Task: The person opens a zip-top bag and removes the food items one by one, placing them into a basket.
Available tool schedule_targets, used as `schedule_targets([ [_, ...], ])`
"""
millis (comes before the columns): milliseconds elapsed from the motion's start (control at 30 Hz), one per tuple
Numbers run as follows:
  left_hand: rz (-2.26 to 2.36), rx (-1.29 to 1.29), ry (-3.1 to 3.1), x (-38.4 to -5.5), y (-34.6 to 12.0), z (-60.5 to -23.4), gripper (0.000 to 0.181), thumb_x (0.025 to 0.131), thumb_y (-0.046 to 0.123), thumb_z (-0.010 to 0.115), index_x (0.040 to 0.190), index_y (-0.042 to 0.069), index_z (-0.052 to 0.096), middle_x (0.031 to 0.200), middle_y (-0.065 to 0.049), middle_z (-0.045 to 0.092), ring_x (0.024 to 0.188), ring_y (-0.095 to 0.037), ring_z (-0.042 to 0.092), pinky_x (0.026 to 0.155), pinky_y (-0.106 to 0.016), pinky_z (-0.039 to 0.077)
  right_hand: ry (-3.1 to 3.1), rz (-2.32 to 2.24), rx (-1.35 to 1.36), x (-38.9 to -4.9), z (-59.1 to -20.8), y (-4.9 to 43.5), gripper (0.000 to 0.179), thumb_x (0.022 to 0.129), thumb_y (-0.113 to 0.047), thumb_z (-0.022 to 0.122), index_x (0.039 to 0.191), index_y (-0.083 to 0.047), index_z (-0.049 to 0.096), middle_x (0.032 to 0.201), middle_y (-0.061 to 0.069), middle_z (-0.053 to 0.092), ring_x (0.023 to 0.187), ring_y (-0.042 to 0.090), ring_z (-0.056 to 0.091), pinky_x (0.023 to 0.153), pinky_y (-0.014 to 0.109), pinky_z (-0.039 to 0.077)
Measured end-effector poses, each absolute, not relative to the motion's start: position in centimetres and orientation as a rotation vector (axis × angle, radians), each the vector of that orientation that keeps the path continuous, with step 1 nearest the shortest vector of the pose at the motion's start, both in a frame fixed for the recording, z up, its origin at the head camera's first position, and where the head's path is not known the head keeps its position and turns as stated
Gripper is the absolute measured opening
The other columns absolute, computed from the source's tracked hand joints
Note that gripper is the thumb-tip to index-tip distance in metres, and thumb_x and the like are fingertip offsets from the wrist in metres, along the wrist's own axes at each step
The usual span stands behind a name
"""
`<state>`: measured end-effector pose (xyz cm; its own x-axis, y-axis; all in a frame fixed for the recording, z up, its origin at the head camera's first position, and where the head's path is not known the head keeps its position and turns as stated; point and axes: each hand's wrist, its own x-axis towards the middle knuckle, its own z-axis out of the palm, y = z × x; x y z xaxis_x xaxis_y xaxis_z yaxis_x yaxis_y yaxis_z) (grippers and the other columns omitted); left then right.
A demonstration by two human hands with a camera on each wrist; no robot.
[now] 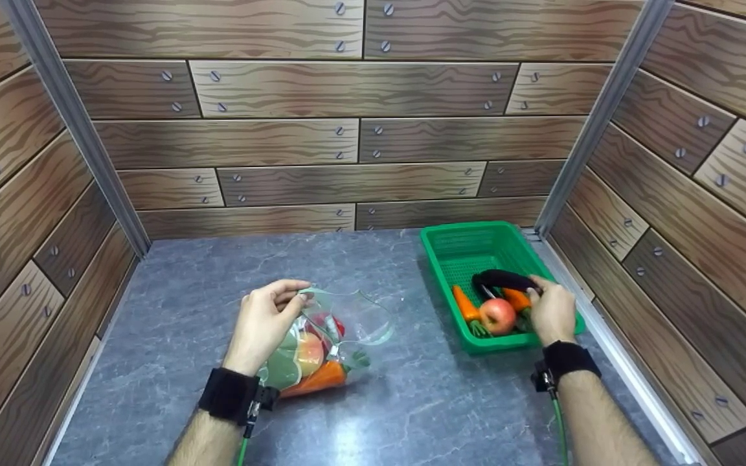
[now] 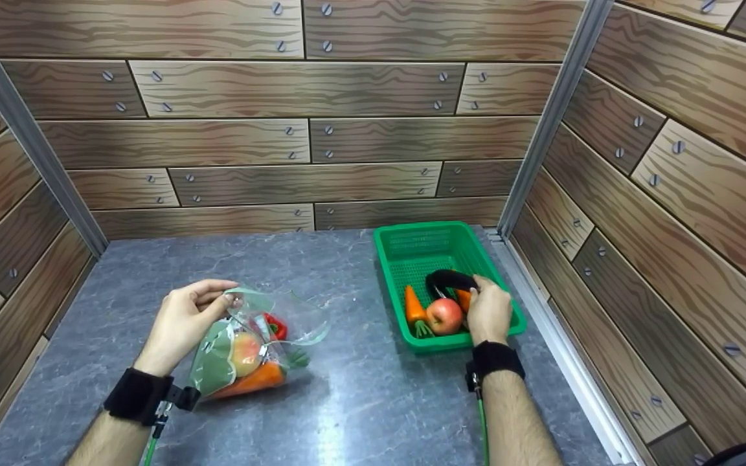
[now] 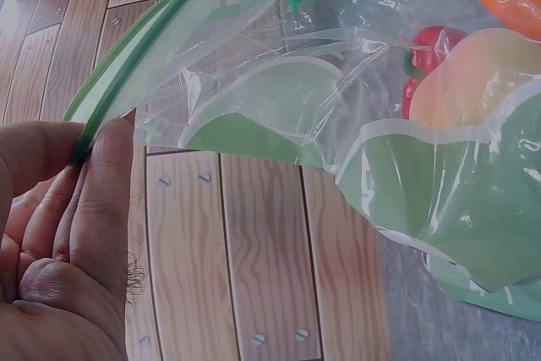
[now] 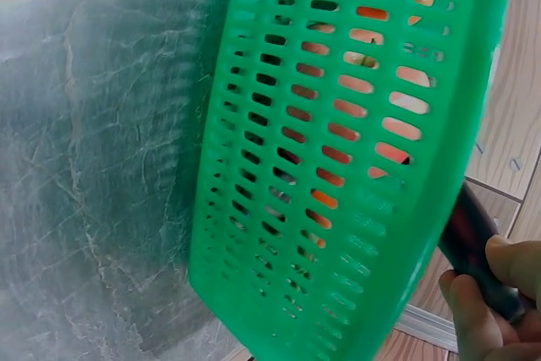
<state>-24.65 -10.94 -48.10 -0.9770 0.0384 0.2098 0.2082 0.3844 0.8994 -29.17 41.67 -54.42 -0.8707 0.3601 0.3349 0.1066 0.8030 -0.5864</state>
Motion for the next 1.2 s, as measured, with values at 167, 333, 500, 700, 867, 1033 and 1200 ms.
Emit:
schedule_targets([
  [167,-1.651,-0.222,-2.479,-24.7,-10.9,-48.1,0.023,0.112,0.006,0.076,0.133,0.009,0.086,0.117,-0.010,0.092,0.109,-0.025,0.091,0.091,-0.024,0.069,-2.586,0.761,-0.368,-29.1,-54.9,41.9,0.038,0.114,0.000,0.069,0.151,0.007,0.073,0.146,0.039,0.073,0.131,0.061,0.075,0.104,0.070,0.065],
  [333,-1.651,-0.231,-2.473,-24.7,-10.9,-48.0,0.023,0.112,0.006,0.077,0.133,0.008,0.086,0.117,-0.011,0.092,0.108,-0.025,0.091,0.090,-0.022,0.069,-2.633,0.725,-0.375,-29.1,-55.5,42.3,0.037,0.113,-0.001,0.070,0.149,0.007,0.074,0.142,0.040,0.073,0.125,0.060,0.078,0.097,0.069,0.067],
  [500,-1.641,-0.238,-2.473,-24.6,-10.9,-48.0,0.023,0.112,0.006,0.076,0.133,0.008,0.086,0.117,-0.010,0.092,0.107,-0.025,0.091,0.091,-0.024,0.069,-2.654,0.746,-0.375,-29.1,-55.7,42.5,0.036,0.112,-0.002,0.070,0.146,0.007,0.076,0.143,0.040,0.074,0.132,0.061,0.074,0.108,0.072,0.064],
  [700,-1.644,-0.248,-2.470,-24.6,-10.8,-48.0,0.023,0.112,0.005,0.076,0.132,0.009,0.087,0.117,-0.011,0.092,0.107,-0.026,0.091,0.095,-0.033,0.072,-2.659,0.761,-0.362,-29.0,-55.7,42.5,0.035,0.109,0.002,0.069,0.143,0.008,0.078,0.140,0.038,0.077,0.131,0.060,0.076,0.104,0.071,0.065],
  [867,-1.640,-0.246,-2.468,-24.6,-10.8,-48.0,0.021,0.113,0.007,0.077,0.131,0.008,0.087,0.116,-0.011,0.092,0.107,-0.026,0.091,0.096,-0.034,0.072,-2.665,0.762,-0.362,-29.0,-55.7,42.6,0.037,0.107,0.003,0.069,0.142,0.007,0.079,0.137,0.038,0.078,0.118,0.057,0.081,0.086,0.059,0.068],
  [1033,-1.617,-0.234,-2.485,-24.6,-10.8,-48.0,0.021,0.113,0.009,0.078,0.132,0.009,0.087,0.115,-0.010,0.093,0.106,-0.025,0.091,0.093,-0.028,0.071,-2.671,0.780,-0.355,-28.9,-55.6,42.3,0.036,0.109,0.000,0.070,0.143,0.006,0.079,0.134,0.038,0.079,0.107,0.051,0.082,0.073,0.045,0.062],
  [1200,-1.620,-0.223,-2.492,-24.6,-10.8,-48.2,0.023,0.113,0.008,0.077,0.133,0.011,0.087,0.118,-0.009,0.092,0.107,-0.024,0.091,0.093,-0.028,0.071,-2.683,0.792,-0.291,-28.9,-55.1,41.3,0.040,0.111,-0.008,0.073,0.149,0.003,0.076,0.142,0.037,0.077,0.121,0.056,0.079,0.093,0.064,0.066],
])
